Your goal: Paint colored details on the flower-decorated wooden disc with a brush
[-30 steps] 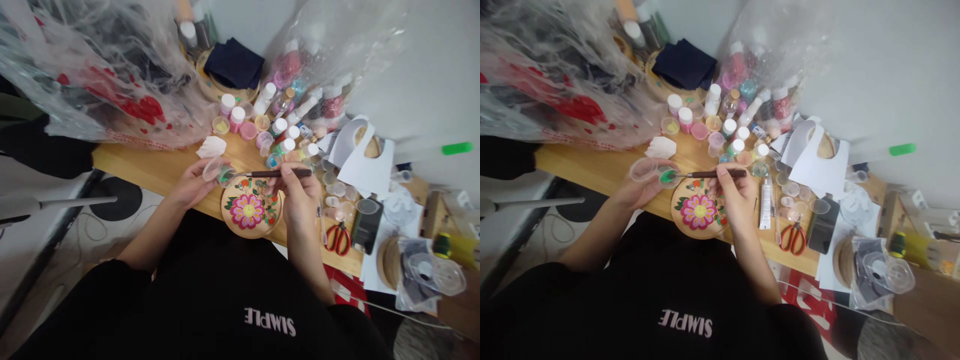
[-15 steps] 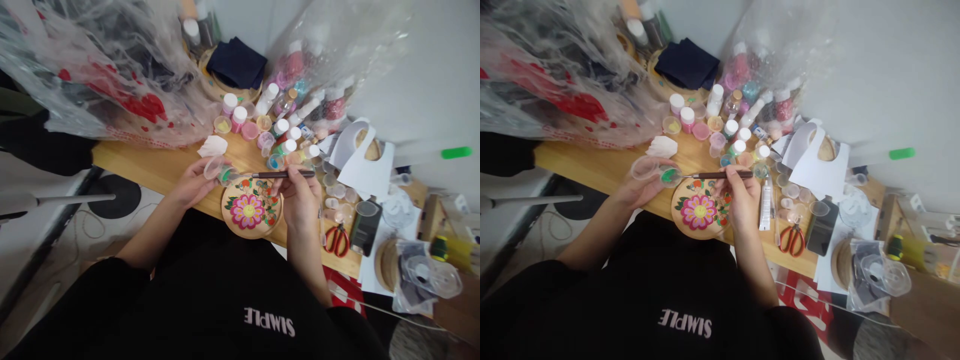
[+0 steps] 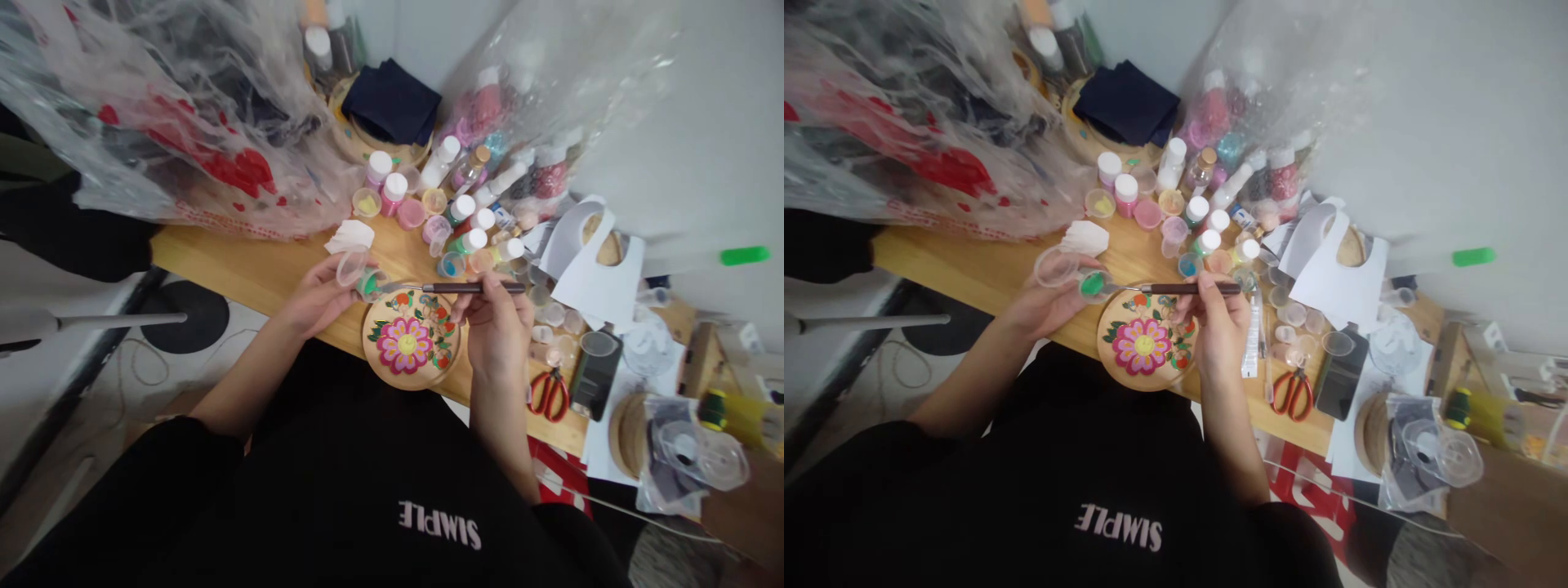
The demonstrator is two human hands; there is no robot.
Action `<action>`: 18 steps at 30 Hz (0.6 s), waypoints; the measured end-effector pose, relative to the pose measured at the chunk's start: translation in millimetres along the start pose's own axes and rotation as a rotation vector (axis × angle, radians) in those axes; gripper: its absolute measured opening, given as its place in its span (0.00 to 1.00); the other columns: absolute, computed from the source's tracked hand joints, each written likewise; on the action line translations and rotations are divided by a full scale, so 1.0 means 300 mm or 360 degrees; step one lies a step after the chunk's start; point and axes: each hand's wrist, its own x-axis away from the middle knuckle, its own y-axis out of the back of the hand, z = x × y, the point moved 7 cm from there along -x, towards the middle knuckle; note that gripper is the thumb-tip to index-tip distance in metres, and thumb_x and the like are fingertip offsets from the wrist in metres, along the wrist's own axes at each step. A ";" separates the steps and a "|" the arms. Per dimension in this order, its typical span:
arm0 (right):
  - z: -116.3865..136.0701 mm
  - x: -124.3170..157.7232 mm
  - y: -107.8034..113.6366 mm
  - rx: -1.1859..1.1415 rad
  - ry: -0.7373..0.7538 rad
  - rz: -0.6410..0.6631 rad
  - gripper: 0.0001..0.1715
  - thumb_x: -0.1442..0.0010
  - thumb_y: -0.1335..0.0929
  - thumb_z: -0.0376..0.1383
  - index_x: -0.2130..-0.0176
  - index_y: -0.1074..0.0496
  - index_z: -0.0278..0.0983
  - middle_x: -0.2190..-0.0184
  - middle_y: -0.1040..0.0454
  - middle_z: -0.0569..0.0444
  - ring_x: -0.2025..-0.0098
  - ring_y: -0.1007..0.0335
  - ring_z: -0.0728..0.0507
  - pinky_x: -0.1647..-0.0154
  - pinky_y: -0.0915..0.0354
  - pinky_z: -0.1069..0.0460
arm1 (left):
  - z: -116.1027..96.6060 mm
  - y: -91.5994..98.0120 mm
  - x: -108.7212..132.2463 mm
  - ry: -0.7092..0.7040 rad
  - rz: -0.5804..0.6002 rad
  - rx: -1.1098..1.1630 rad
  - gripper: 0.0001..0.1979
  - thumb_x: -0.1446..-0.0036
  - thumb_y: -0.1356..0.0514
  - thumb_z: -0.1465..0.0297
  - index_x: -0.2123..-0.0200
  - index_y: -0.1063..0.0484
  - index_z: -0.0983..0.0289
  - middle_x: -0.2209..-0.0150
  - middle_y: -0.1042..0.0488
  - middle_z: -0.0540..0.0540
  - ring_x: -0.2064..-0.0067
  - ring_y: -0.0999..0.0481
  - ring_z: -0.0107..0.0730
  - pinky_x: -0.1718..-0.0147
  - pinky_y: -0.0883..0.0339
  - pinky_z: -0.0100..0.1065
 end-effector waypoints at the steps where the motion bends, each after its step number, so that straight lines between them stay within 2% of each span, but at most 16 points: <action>1: 0.003 -0.001 0.008 0.0006 0.0013 -0.0021 0.16 0.46 0.24 0.49 0.72 0.27 0.41 0.85 0.33 0.64 0.86 0.40 0.51 0.85 0.44 0.54 | 0.000 0.000 0.000 0.0006 0.0001 0.0004 0.16 0.50 0.23 0.59 0.60 0.18 0.58 0.62 0.18 0.49 0.49 0.18 0.43 0.54 0.26 0.37; 6: 0.009 -0.005 0.066 -0.0044 0.0083 -0.0176 0.13 0.48 0.25 0.44 0.74 0.27 0.40 0.84 0.30 0.63 0.84 0.37 0.52 0.84 0.44 0.55 | -0.001 0.006 -0.001 0.0008 -0.0048 0.0096 0.15 0.50 0.24 0.62 0.61 0.19 0.60 0.60 0.18 0.49 0.57 0.18 0.34 0.54 0.25 0.37; 13: -0.029 0.011 0.104 0.0097 0.0061 -0.0254 0.13 0.47 0.24 0.43 0.74 0.27 0.39 0.84 0.28 0.62 0.85 0.37 0.51 0.84 0.43 0.56 | 0.001 -0.001 -0.002 0.0041 -0.0066 0.0188 0.13 0.49 0.25 0.64 0.62 0.19 0.60 0.58 0.19 0.51 0.56 0.19 0.34 0.51 0.26 0.39; 18: -0.043 0.019 0.100 0.0177 0.0039 -0.0230 0.13 0.48 0.24 0.43 0.74 0.26 0.39 0.85 0.29 0.62 0.85 0.37 0.52 0.83 0.44 0.56 | -0.011 -0.007 -0.004 -0.0012 -0.0087 0.0189 0.14 0.52 0.24 0.63 0.63 0.18 0.60 0.60 0.19 0.50 0.58 0.19 0.33 0.55 0.25 0.36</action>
